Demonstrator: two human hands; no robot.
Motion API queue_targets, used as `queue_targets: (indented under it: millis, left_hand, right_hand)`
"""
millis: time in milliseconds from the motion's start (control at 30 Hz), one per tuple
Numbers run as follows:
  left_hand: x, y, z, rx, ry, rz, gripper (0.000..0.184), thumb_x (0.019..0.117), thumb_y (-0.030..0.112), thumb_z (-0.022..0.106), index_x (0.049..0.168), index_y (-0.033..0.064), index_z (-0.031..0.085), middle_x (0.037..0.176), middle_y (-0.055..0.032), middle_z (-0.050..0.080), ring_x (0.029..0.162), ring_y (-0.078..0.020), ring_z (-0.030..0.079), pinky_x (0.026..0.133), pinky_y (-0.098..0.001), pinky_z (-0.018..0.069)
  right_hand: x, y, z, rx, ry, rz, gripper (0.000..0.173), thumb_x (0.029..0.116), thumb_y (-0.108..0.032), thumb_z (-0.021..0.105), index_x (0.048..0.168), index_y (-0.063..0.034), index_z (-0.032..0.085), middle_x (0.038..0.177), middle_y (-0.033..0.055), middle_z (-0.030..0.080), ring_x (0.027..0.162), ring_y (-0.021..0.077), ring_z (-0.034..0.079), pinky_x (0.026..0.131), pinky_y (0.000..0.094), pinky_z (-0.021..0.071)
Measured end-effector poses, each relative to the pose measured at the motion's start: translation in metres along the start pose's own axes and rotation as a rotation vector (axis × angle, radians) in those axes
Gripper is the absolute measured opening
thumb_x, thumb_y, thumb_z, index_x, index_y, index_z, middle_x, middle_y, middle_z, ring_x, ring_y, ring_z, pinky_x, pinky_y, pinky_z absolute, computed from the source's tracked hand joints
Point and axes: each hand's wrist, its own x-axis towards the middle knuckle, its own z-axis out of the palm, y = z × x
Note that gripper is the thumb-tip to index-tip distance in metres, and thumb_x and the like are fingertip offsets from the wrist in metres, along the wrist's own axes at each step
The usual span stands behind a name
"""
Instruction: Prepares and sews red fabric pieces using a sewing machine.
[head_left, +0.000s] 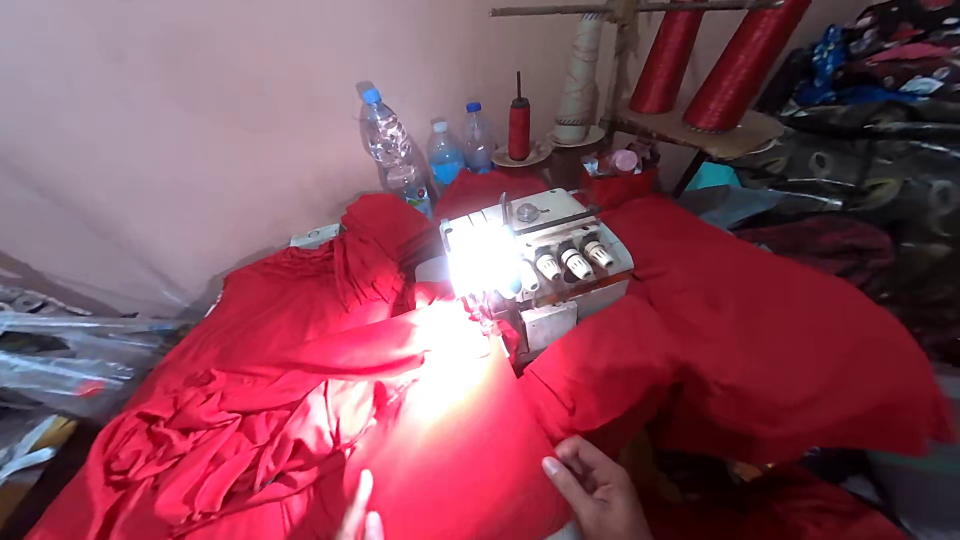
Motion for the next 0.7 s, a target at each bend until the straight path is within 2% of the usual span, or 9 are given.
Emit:
queue_targets:
  millis: [67,167,267,367,500,533,600,633,700]
  left_hand:
    - [0.018,-0.008,-0.005,0.101,0.009,-0.012,0.034,0.1017,-0.001,0.046,0.125,-0.023,0.057,0.131,-0.0263,0.065,0.127,-0.0078,0.06,0.11,-0.023,0.0446]
    - [0.053,-0.012,-0.005,0.115,0.008,-0.016,0.033,0.1022,0.001,0.046,0.119,-0.0241,0.059,0.122,-0.0272,0.067,0.114,-0.0068,0.065,0.1,-0.0207,0.0498]
    - [0.079,-0.039,-0.004,0.017,0.013,0.063,0.03,0.1031,0.005,0.051,0.117,-0.0196,0.06,0.115,-0.0149,0.07,0.108,-0.0006,0.064,0.097,-0.0199,0.0512]
    - [0.105,-0.06,0.004,-0.062,0.041,0.08,0.033,0.0989,0.004,0.053,0.121,-0.0187,0.061,0.12,-0.0157,0.07,0.111,0.0014,0.063,0.099,-0.016,0.0492]
    - [0.136,-0.063,0.013,-0.001,0.027,0.048,0.04,0.0973,0.004,0.052,0.129,-0.0208,0.056,0.125,-0.0259,0.067,0.114,-0.0036,0.064,0.101,-0.0148,0.0465]
    - [0.137,-0.061,0.013,0.07,0.025,0.008,0.047,0.0967,0.006,0.054,0.136,-0.0191,0.051,0.129,-0.0295,0.063,0.116,-0.0101,0.065,0.101,-0.0184,0.0467]
    - [0.127,-0.048,0.008,0.221,-0.015,-0.104,0.071,0.0972,0.013,0.056,0.156,-0.0117,0.025,0.151,-0.036,0.041,0.131,-0.0333,0.057,0.107,-0.0366,0.0477]
    - [0.115,-0.046,0.005,0.314,0.007,-0.07,0.076,0.0964,0.014,0.056,0.157,-0.0122,0.018,0.151,-0.0401,0.038,0.125,-0.0406,0.06,0.099,-0.0429,0.0522]
    - [0.072,-0.047,-0.001,0.413,0.102,0.104,0.07,0.0954,0.015,0.059,0.147,-0.0221,0.027,0.132,-0.0446,0.049,0.108,-0.0361,0.064,0.092,-0.0394,0.0538]
  right_hand:
    - [0.006,0.003,0.012,0.006,0.023,-0.013,0.002,0.0904,0.0,0.064,0.09,-0.002,0.064,0.072,-0.0096,0.062,0.063,-0.0089,0.055,0.06,0.0112,0.0482]
    - [0.022,0.008,0.025,0.031,0.055,-0.052,0.006,0.0891,-0.002,0.067,0.092,-0.0027,0.063,0.073,-0.0073,0.066,0.064,-0.0065,0.06,0.061,0.0125,0.0519]
    - [0.041,0.01,0.037,0.06,0.087,-0.105,0.008,0.0881,-0.003,0.068,0.095,-0.0014,0.064,0.077,-0.0032,0.07,0.067,-0.0037,0.065,0.063,0.0137,0.0554]
    - [0.064,0.003,0.047,0.048,0.134,-0.137,0.009,0.0872,-0.003,0.07,0.094,-0.0018,0.064,0.074,-0.0029,0.07,0.062,-0.0038,0.064,0.059,0.0129,0.0542]
    - [0.089,0.0,0.056,-0.026,0.199,-0.23,0.01,0.0856,-0.003,0.072,0.09,-0.0019,0.064,0.07,-0.0041,0.068,0.059,-0.0058,0.062,0.058,0.0112,0.0524]
    - [0.092,0.0,0.058,-0.025,0.211,-0.247,0.01,0.0857,-0.002,0.072,0.091,-0.0017,0.063,0.07,-0.0042,0.068,0.06,-0.006,0.062,0.058,0.011,0.052]
    - [0.089,0.002,0.061,-0.009,0.228,-0.241,0.015,0.0853,-0.001,0.073,0.096,0.0004,0.062,0.074,-0.002,0.07,0.063,-0.0042,0.065,0.061,0.0122,0.0553]
    - [0.083,0.003,0.061,-0.011,0.227,-0.217,0.02,0.0857,-0.001,0.073,0.101,0.0013,0.061,0.076,-0.0006,0.073,0.065,-0.003,0.067,0.062,0.0134,0.0559]
    - [0.06,0.006,0.059,-0.035,0.191,-0.138,0.028,0.0871,-0.006,0.074,0.11,0.004,0.061,0.08,0.0028,0.074,0.068,0.0003,0.069,0.064,0.0165,0.0571]
